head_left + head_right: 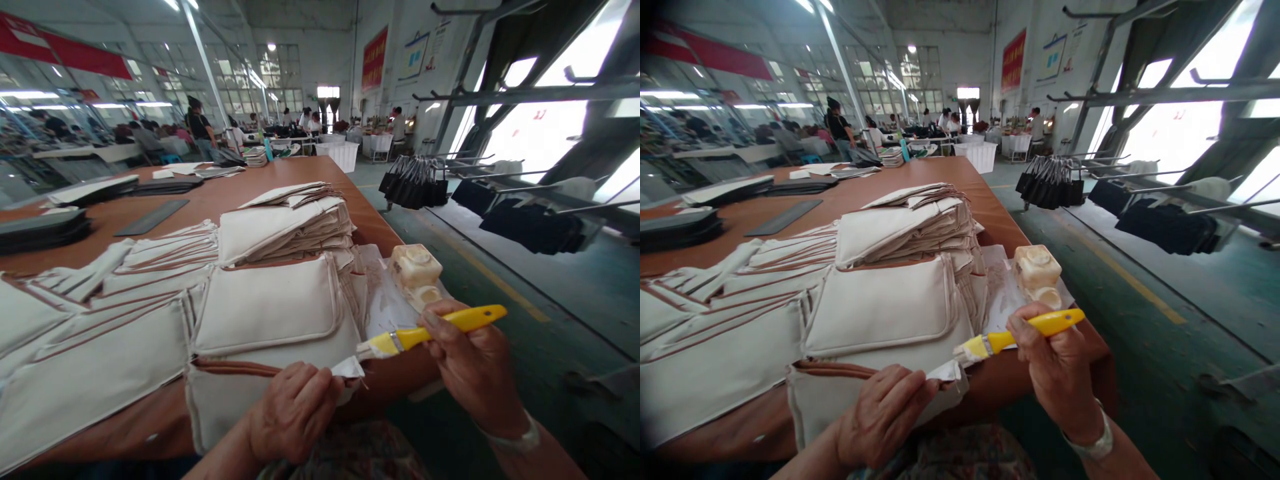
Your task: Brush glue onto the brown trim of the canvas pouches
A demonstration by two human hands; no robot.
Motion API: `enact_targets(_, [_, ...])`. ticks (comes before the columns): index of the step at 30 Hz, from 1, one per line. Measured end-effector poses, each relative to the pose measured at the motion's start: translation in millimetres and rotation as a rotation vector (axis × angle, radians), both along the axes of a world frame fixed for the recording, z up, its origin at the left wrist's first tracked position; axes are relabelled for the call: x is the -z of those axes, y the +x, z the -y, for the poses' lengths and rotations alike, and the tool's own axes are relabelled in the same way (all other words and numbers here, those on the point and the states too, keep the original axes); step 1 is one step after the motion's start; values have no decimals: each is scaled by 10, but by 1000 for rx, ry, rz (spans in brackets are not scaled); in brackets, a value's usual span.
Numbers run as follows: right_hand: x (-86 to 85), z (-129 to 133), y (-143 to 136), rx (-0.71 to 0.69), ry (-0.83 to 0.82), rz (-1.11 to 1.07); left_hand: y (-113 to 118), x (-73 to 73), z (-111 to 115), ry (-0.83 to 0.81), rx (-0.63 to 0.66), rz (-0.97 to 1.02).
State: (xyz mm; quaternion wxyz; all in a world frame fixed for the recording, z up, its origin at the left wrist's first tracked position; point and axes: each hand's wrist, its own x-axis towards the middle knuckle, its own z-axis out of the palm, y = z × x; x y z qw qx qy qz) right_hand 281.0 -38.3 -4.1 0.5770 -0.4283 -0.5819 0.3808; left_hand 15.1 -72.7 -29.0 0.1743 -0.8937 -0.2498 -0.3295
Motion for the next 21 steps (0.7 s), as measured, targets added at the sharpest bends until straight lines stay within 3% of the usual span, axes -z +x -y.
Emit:
enact_targets(4, [-14,18,-99,-252,25,170,-6,-10,10,6,16,-3])
enact_targets(6, [-28,27,-52,-312,26,227,-4,-20,18,9,14,9])
enact_targets(11, [-81,73,62,-69,169,191,8,-41,25,10,7,25])
enact_targets(15, [-33,72,-70,-202,145,234,-22,-1,20,-6,8,-15])
enact_targets(17, [29,47,-87,-202,127,289,-57,48,21,-4,5,-22])
enact_targets(21, [124,78,67,97,46,220,-157,172,44,-74,-153,52])
